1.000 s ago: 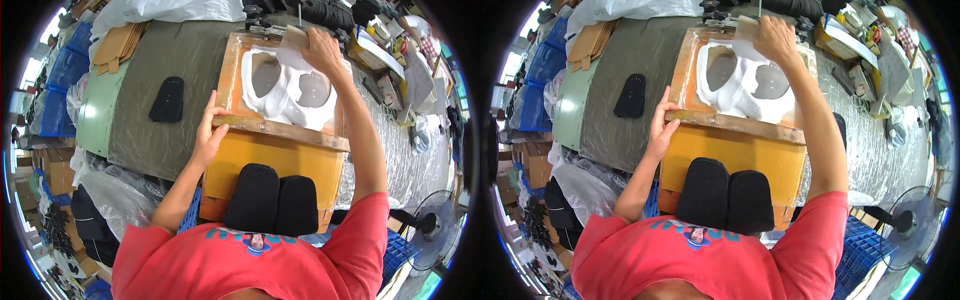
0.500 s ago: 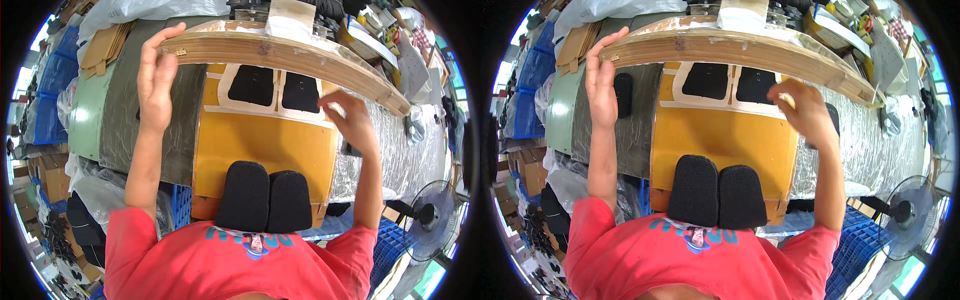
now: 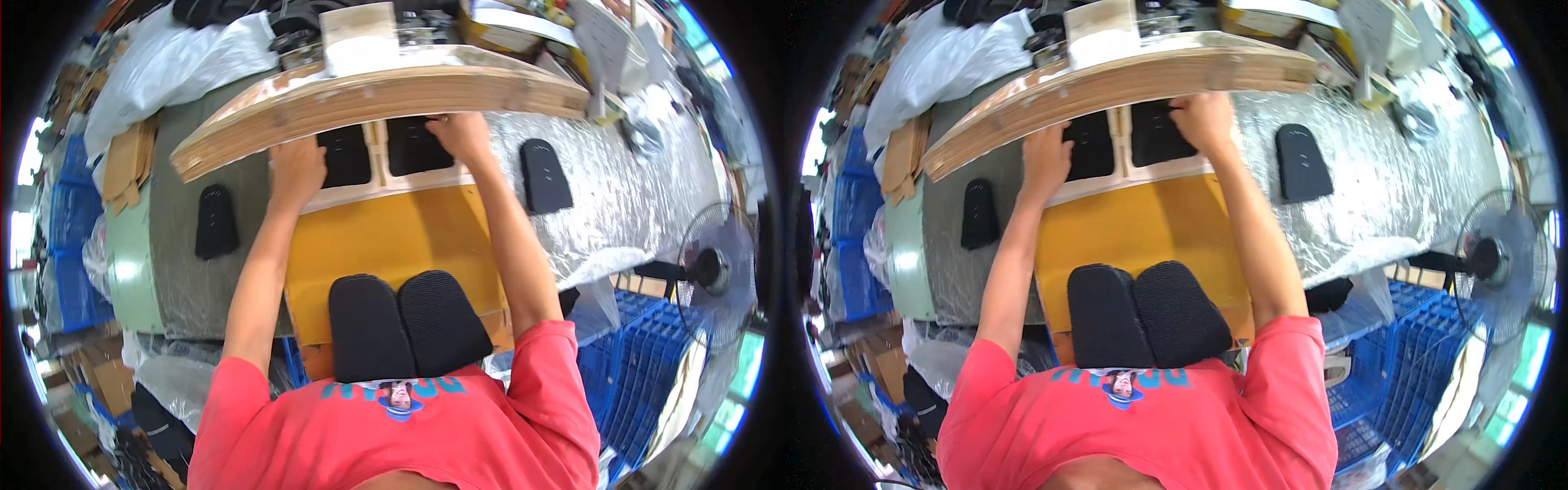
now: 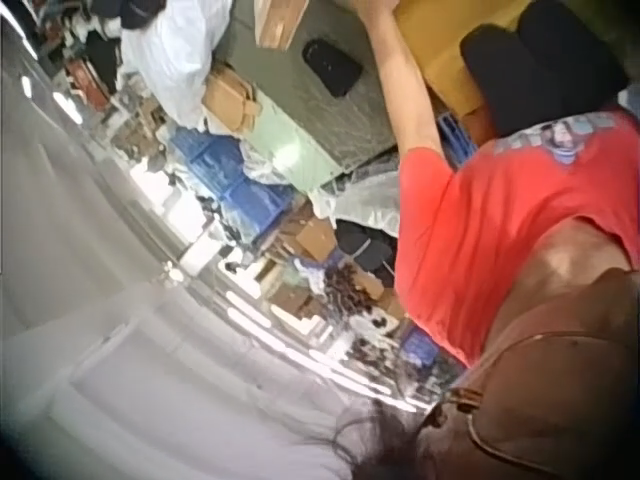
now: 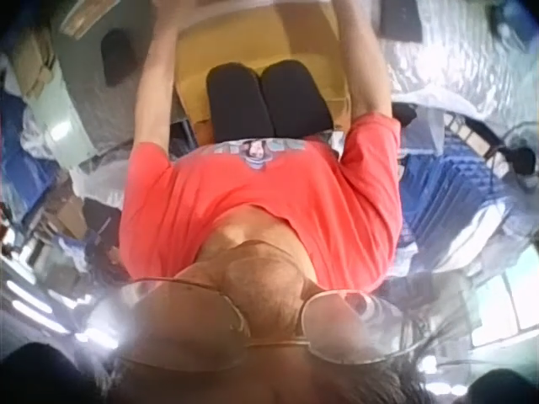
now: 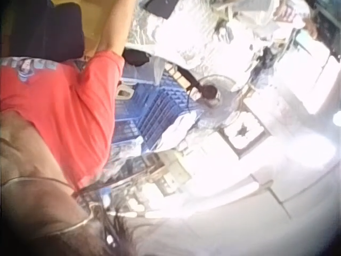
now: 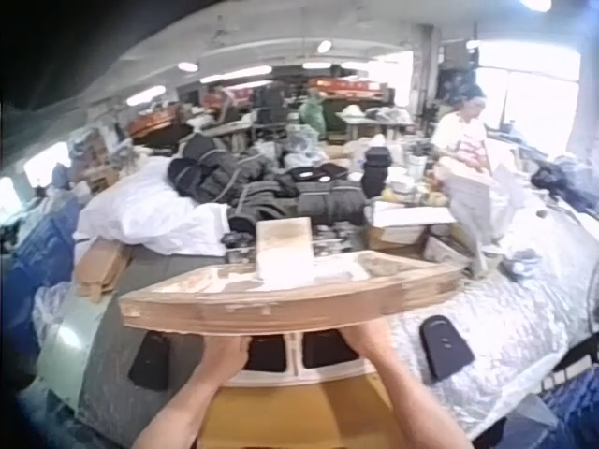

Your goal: Screen printing white patterns onto black shoe components using a squeegee and stencil.

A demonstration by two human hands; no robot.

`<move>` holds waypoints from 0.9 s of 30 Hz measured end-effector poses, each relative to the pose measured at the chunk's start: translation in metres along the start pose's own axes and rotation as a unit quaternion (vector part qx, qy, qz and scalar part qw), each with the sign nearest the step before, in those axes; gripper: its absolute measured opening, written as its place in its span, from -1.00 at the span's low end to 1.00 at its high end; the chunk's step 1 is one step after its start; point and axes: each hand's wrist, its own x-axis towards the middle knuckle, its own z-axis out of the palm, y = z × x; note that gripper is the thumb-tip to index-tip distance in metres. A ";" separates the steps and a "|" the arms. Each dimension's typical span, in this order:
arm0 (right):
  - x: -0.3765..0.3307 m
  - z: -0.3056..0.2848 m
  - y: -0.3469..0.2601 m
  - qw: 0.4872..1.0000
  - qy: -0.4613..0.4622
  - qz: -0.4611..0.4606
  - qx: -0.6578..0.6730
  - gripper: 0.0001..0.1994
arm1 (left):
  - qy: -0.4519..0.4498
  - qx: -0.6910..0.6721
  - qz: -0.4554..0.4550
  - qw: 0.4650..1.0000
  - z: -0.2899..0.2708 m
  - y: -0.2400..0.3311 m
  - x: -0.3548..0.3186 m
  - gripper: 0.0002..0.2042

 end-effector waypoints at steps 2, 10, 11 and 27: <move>-0.009 0.001 0.007 0.996 0.067 -0.054 0.026 -0.72 | -0.002 0.021 -0.021 1.000 0.003 -0.001 0.003 -0.71; -0.072 -0.127 0.120 0.951 0.160 0.100 0.247 -0.68 | -0.075 -0.004 -0.082 0.994 -0.006 0.004 0.006 -0.77; -0.083 -0.134 0.145 0.950 0.150 0.137 0.238 -0.68 | -0.072 -0.010 -0.087 0.994 -0.008 0.008 0.009 -0.78; -0.083 -0.087 0.160 0.975 0.125 0.100 -0.153 -0.67 | 0.188 -0.370 -0.401 0.817 -0.145 -0.152 -0.150 -0.66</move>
